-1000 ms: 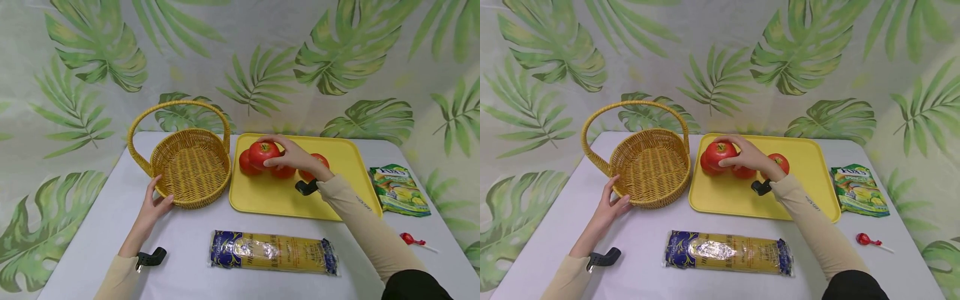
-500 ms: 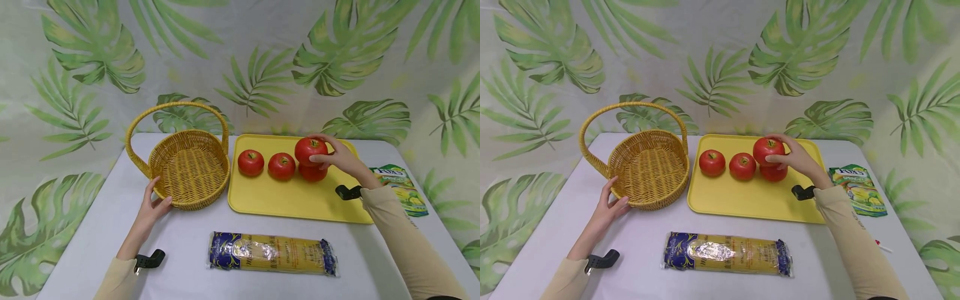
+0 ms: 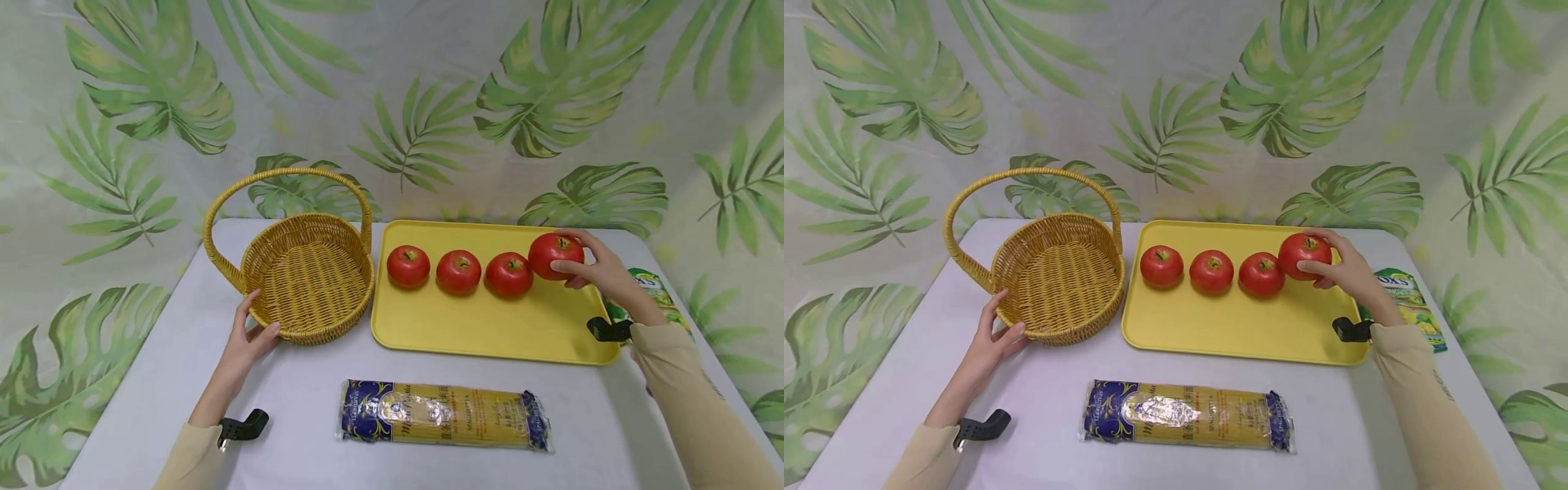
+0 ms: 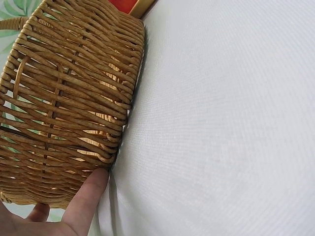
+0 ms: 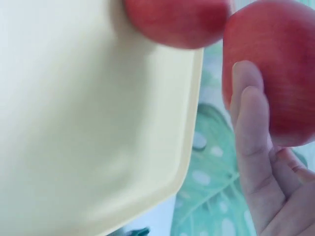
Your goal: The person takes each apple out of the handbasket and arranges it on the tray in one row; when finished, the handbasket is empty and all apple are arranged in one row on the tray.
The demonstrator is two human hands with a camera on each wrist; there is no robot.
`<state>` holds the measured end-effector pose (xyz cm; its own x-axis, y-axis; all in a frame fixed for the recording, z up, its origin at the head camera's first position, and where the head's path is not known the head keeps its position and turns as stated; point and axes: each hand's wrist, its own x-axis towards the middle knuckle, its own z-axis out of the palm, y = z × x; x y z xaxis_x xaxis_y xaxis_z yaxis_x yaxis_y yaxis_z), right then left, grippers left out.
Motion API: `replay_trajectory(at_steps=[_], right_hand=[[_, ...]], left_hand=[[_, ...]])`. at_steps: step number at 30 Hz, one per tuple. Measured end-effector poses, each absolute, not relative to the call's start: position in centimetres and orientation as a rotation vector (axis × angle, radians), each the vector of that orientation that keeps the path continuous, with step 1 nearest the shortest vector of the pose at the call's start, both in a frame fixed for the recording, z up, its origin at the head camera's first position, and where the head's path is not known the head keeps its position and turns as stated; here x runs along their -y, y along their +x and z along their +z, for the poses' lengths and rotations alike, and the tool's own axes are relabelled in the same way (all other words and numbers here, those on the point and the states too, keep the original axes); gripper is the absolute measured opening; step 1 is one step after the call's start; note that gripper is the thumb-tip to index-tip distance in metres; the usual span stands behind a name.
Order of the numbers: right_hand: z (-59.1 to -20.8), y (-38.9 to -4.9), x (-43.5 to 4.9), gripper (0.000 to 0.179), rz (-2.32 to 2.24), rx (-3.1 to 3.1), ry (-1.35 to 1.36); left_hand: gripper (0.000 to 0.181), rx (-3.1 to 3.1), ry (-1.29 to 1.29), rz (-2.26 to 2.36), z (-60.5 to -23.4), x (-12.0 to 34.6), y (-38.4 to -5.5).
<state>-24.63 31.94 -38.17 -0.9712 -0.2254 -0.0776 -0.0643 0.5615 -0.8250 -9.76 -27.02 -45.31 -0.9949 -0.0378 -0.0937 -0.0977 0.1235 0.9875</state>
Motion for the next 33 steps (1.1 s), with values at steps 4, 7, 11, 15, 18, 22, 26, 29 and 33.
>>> replay_trajectory(at_steps=[4,7,11,15,18,22,26,29,33], right_hand=[[-38.9,-24.3,-32.9,0.071,-1.341,-2.627,-0.195],[-39.5,-23.9,-33.4,0.073,-1.338,-2.591,-0.173],[-40.2,-23.5,-33.7,0.073,-1.330,-2.546,-0.146],[-40.7,-23.3,-33.8,0.073,-1.311,-2.542,-0.131],[-41.0,-23.3,-33.9,0.073,-1.307,-2.542,-0.131],[-41.2,-23.3,-34.0,0.074,-1.301,-2.525,-0.145],[-41.6,-23.3,-34.2,0.075,-1.292,-2.472,-0.125],[-41.7,-23.1,-34.1,0.077,-1.338,-2.410,-0.105],[-42.0,-22.9,-33.9,0.082,-1.425,-2.355,-0.122]], left_hand=[[0.077,-2.317,-0.146,2.040,-45.3,27.0,-9.7],[0.077,-2.297,-0.139,2.060,-45.4,27.0,-9.8],[0.077,-2.265,-0.130,2.090,-45.7,27.1,-9.8],[0.077,-2.261,-0.126,2.096,-45.8,27.2,-9.8],[0.077,-2.262,-0.125,2.095,-45.9,27.2,-9.9],[0.077,-2.263,-0.129,2.092,-45.9,27.1,-9.9],[0.076,-2.266,-0.131,2.089,-45.9,27.0,-9.9],[0.076,-2.257,-0.135,2.094,-45.9,27.0,-9.9],[0.076,-2.251,-0.137,2.101,-45.8,27.1,-9.9]])
